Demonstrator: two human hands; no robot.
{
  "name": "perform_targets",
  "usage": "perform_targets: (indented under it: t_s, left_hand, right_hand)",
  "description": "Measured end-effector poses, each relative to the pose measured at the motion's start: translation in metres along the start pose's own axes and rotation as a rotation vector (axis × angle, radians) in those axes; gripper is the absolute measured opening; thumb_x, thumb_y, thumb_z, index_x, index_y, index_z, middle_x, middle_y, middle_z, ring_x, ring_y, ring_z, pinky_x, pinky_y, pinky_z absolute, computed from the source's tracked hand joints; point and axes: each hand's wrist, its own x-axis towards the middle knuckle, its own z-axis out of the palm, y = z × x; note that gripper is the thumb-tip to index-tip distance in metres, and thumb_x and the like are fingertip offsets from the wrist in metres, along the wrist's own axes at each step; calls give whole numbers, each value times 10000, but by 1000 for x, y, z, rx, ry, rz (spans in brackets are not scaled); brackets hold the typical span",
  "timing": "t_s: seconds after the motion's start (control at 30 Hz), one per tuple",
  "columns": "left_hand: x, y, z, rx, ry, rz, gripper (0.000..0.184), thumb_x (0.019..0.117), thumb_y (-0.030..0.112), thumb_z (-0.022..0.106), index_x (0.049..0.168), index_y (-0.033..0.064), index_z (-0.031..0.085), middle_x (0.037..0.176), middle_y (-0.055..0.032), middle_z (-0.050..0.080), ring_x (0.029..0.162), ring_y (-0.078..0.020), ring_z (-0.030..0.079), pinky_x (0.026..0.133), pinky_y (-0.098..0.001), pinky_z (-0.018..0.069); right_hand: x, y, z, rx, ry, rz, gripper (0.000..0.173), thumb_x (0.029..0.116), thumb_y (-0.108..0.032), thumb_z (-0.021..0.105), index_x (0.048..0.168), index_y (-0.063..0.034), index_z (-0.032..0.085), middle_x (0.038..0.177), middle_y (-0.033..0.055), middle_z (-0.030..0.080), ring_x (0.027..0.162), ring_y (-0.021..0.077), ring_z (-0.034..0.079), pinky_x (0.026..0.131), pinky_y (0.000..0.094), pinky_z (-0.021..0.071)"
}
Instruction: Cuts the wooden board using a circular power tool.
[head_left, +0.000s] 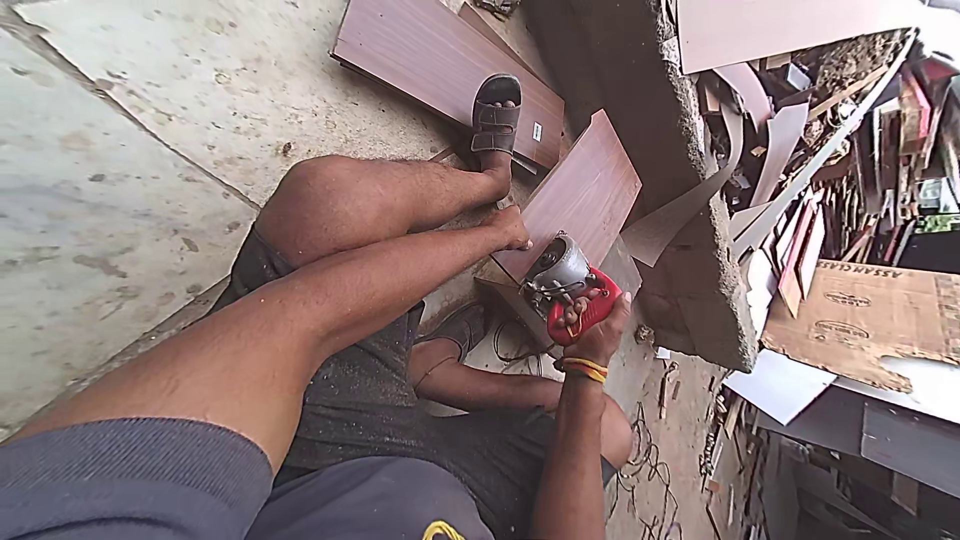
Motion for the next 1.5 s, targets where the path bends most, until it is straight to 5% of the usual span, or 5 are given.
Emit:
perform_targets:
  t_s: [1.5]
  left_hand:
    - [-3, 0, 0, -21, -10, -10, 700, 905, 325, 795, 1400, -43, 465, 1284, -258, 626, 1210, -393, 626, 1000, -585, 509]
  right_hand:
    - [23, -9, 9, -22, 28, 1, 662, 1090, -593, 137, 864, -112, 532, 496, -6, 485, 349, 128, 486, 332, 304, 463]
